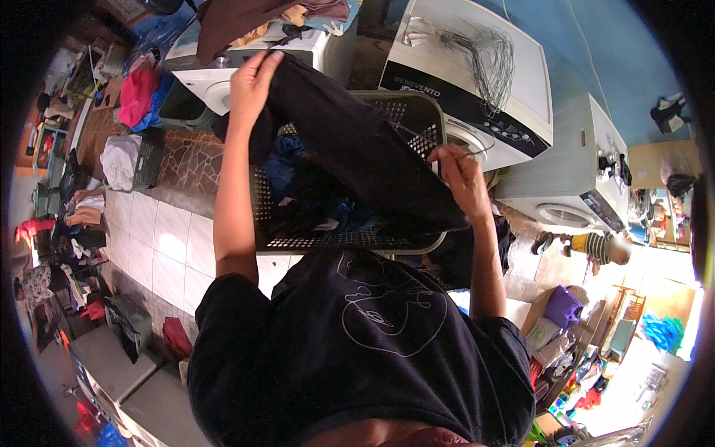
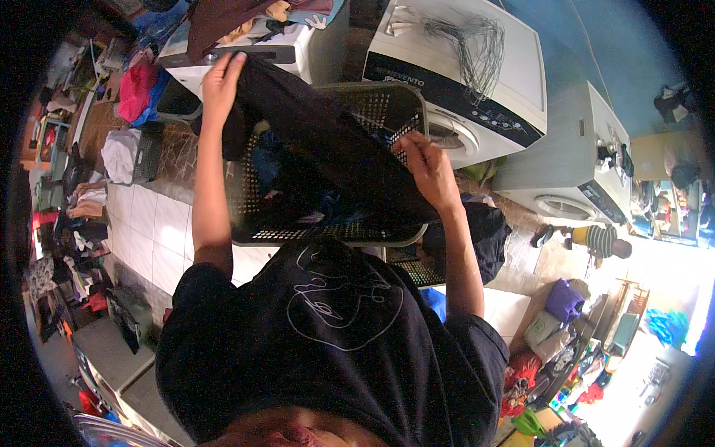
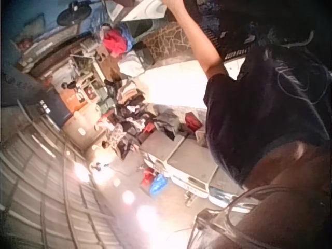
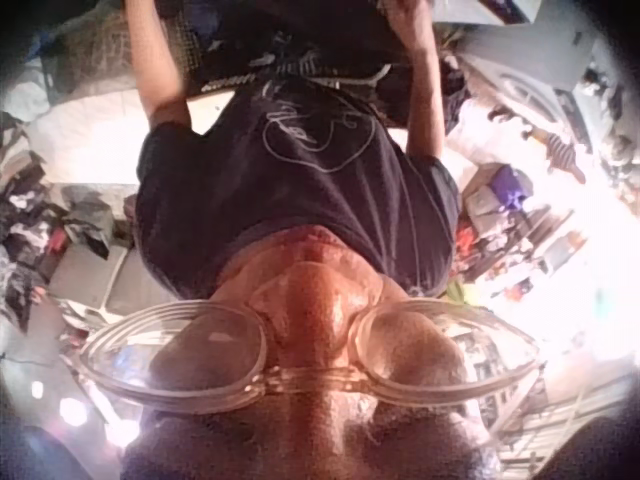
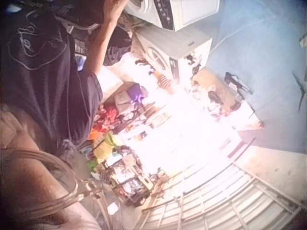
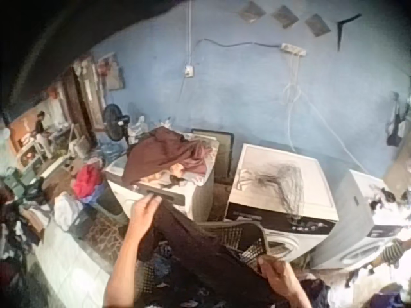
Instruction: The person sorts clothes from a laundry basket, picking up each item, unfolding it, and placing it on a washing machine. The person handles shirts, pants, and other garments one by one.
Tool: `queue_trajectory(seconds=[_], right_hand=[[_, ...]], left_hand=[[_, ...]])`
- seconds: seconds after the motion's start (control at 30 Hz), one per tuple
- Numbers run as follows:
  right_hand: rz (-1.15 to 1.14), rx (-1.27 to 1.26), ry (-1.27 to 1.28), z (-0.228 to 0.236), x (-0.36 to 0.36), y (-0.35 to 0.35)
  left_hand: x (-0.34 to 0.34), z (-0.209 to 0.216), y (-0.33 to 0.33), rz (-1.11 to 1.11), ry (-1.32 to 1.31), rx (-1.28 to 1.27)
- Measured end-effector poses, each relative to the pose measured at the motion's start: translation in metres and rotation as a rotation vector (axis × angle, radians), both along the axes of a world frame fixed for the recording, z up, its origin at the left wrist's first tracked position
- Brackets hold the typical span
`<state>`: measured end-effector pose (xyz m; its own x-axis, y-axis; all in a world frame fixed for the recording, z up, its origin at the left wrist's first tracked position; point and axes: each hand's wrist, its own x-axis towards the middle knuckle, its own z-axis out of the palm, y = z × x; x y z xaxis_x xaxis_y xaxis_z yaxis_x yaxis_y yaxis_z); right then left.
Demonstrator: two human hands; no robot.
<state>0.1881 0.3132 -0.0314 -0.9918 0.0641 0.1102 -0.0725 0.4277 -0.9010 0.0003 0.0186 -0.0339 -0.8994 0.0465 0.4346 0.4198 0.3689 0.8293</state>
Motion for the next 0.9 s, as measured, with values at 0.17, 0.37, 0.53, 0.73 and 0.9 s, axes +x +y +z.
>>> queue_trajectory(seconds=[0.17,0.37,0.53,0.73,0.9], right_hand=[[-0.025,-0.008,0.086,0.003,-0.001,-0.004],[-0.257,0.103,0.267,0.102,0.015,0.03],[-0.495,0.456,0.575,0.172,0.023,0.111],[-0.776,0.622,0.644,0.248,0.08,0.25],[-0.907,0.704,0.529,0.243,0.139,0.296]], left_hand=[[-0.019,-0.038,-0.013,0.014,0.035,0.07],[0.035,-0.108,0.045,-0.494,-0.568,-0.444],[0.1,-0.138,0.136,-1.048,-0.587,-0.455],[0.164,-0.108,0.263,-1.144,-0.012,-0.193],[0.216,-0.065,0.334,-1.328,-0.714,0.216]])
